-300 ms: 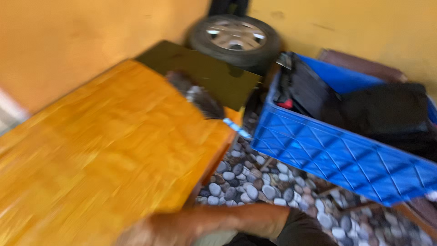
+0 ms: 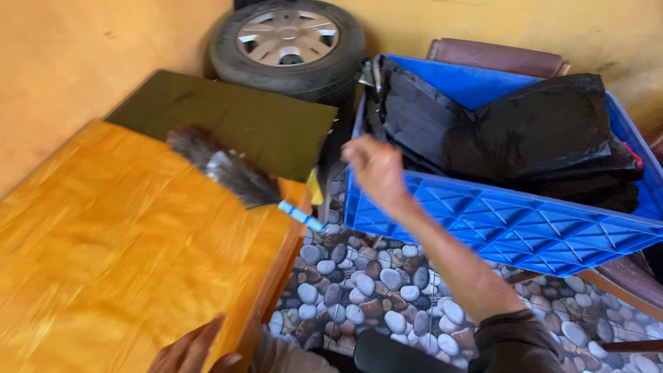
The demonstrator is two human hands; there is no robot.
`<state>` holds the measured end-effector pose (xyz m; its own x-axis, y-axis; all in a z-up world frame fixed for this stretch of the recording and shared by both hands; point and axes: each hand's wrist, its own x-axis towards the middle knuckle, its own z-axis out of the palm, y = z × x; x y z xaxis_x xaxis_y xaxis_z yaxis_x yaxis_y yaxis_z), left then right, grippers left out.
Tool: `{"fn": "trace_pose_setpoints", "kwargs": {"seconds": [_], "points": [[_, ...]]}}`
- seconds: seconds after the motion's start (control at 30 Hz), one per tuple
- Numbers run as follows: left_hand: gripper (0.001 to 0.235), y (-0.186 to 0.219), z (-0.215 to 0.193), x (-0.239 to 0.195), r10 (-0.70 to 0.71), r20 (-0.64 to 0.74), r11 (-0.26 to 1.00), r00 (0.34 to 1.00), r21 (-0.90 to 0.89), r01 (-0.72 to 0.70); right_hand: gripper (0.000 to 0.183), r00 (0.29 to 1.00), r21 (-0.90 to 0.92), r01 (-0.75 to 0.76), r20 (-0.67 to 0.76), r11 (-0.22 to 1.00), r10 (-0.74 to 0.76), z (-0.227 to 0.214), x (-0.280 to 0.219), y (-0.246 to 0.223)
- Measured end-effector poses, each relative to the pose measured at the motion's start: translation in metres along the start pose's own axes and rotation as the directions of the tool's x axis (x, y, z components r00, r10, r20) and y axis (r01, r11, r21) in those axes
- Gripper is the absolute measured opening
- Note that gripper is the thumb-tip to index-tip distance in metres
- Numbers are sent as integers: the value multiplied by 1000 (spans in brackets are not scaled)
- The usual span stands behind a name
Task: The person folds a large black tarp on a wooden table, repeatedly folding it into a compact rectangular shape. They then place the folded tarp into a small black bag with red straps and secure it.
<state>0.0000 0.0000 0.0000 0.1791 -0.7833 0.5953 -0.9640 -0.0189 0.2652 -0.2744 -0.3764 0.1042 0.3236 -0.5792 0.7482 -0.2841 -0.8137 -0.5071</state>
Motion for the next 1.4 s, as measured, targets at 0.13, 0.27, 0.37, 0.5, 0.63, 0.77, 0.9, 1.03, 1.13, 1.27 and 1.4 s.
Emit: {"fn": "trace_pose_setpoints", "kwargs": {"seconds": [0.13, 0.27, 0.37, 0.5, 0.63, 0.77, 0.9, 1.03, 1.13, 1.27, 1.4], "points": [[64, 63, 19, 105, 325, 164, 941, 931, -150, -302, 6, 967, -495, -230, -17, 838, 255, -59, 18, 124], [55, 142, 57, 189, 463, 305, 872, 833, -327, -365, 45, 750, -797, -192, 256, 572, 609, -70, 33, 162], [57, 191, 91, 234, 483, 409, 848, 774, -440, -297, 60, 712, -838, -39, 359, 545, 603, -65, 37, 177], [59, 222, 144, 277, 367, 494, 811, 788, -585, -12, 22, 746, -831, -249, 163, 497, 646, -65, 46, 208], [56, 224, 214, 306, 200, 469, 713, 860, -672, 201, 17, 872, -543, -476, -192, 691, 450, -90, 44, 239], [95, 246, 223, 343, -35, 758, 296, 651, -615, 731, 12, 860, -170, -482, -280, 859, 427, -107, 38, 212], [139, 269, 225, 361, 27, 811, 244, 585, -573, 783, 11, 971, -92, -238, -64, 967, 232, -97, 15, 153], [82, 260, 268, 367, -383, 669, 201, 637, -613, 764, 16, 970, -40, -242, 6, 970, 242, -49, -17, 98], [59, 212, 314, 365, -693, 534, 85, 484, -606, 791, 30, 959, -11, -180, -224, 984, 173, -35, -25, 26], [37, 222, 253, 383, -683, 586, -159, 436, -702, 694, 35, 722, 804, -356, -87, 476, 687, 1, -32, 8], [33, 212, 207, 399, -697, 473, -275, 539, -870, 408, 20, 487, 970, -216, 204, -109, 849, 20, -7, 34]]}}
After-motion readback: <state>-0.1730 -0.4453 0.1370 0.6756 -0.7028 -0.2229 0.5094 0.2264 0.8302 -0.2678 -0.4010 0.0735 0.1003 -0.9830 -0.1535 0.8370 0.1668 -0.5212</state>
